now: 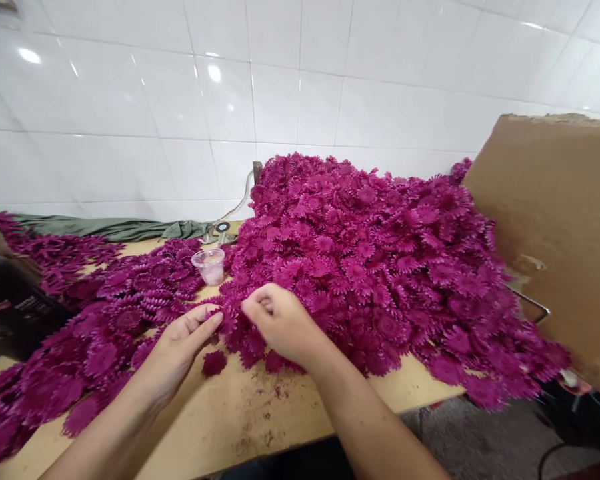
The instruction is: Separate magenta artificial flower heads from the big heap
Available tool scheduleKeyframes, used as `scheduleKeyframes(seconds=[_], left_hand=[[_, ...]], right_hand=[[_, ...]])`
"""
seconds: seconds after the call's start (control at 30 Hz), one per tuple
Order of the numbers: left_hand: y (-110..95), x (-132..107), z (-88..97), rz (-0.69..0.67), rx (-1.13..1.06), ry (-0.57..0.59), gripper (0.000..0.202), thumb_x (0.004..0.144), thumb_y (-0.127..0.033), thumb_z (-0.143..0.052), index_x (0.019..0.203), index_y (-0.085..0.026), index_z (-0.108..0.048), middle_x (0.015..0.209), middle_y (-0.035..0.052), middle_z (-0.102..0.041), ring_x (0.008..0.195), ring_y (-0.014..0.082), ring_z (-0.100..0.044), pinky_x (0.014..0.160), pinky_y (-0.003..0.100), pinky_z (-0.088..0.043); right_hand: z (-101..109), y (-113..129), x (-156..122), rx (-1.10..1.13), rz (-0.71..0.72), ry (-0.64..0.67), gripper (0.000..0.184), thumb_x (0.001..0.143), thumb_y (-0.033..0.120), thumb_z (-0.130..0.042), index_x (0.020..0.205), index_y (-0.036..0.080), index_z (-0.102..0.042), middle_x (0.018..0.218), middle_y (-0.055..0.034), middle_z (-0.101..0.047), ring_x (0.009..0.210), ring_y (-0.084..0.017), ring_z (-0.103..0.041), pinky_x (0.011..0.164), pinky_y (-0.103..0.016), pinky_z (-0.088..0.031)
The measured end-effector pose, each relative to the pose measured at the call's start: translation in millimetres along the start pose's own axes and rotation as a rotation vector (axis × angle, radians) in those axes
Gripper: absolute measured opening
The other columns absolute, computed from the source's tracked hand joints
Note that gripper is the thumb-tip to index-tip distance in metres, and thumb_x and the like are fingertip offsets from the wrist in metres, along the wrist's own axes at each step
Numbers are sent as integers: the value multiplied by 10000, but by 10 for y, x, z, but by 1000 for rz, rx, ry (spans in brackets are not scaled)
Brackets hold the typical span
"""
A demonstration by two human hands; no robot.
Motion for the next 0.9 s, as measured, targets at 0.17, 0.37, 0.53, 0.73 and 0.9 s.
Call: scheduleKeyframes(seconds=[0.17, 0.37, 0.53, 0.73, 0.9], left_hand=[[0, 29, -49, -42, -17, -9, 247, 623, -392, -682, 655, -161, -599, 630, -6, -580, 642, 132, -515, 660, 248, -423], [172, 60, 19, 80, -65, -88, 412, 563, -504, -692, 506, -163, -468, 466, -69, -431, 457, 68, -364, 451, 193, -307], [224, 61, 43, 118, -67, -109, 501, 542, -636, -634, 502, -161, -482, 432, -63, -421, 441, 77, -367, 452, 208, -298], [200, 16, -10, 81, -123, -32, 458, 689, -608, -524, 595, -160, -547, 530, -16, -519, 513, 111, -450, 520, 231, -358], [51, 4, -27, -29, -2, -29, 345, 661, -472, -633, 558, -174, -494, 519, -51, -434, 505, 90, -366, 511, 215, -318]], right_hand=[[-381, -12, -83, 0, 15, 155, 105, 734, 238, -571, 789, 150, -552, 700, 4, -567, 655, -113, -530, 623, -248, -440], [-412, -94, -61, 48, -13, 90, 124, 662, 147, -608, 757, 167, -531, 707, 19, -557, 662, -106, -526, 647, -244, -438], [-478, -151, 9, 208, -47, 94, 93, 669, 112, -537, 676, 178, -471, 604, 49, -475, 553, -79, -444, 573, -220, -396], [-304, -81, -15, 47, 73, -77, 98, 682, 120, -459, 651, 199, -409, 570, 61, -406, 533, -93, -400, 539, -228, -349], [-248, 0, -23, 24, 122, -103, 46, 696, 164, -442, 665, 197, -435, 592, 44, -426, 550, -104, -415, 554, -240, -354]])
Point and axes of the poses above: each hand's wrist, its own x-axis towards the middle knuckle, its own z-axis out of the back of the hand, y = z × x, the point moved 10 cm from there along x, towards the middle knuckle
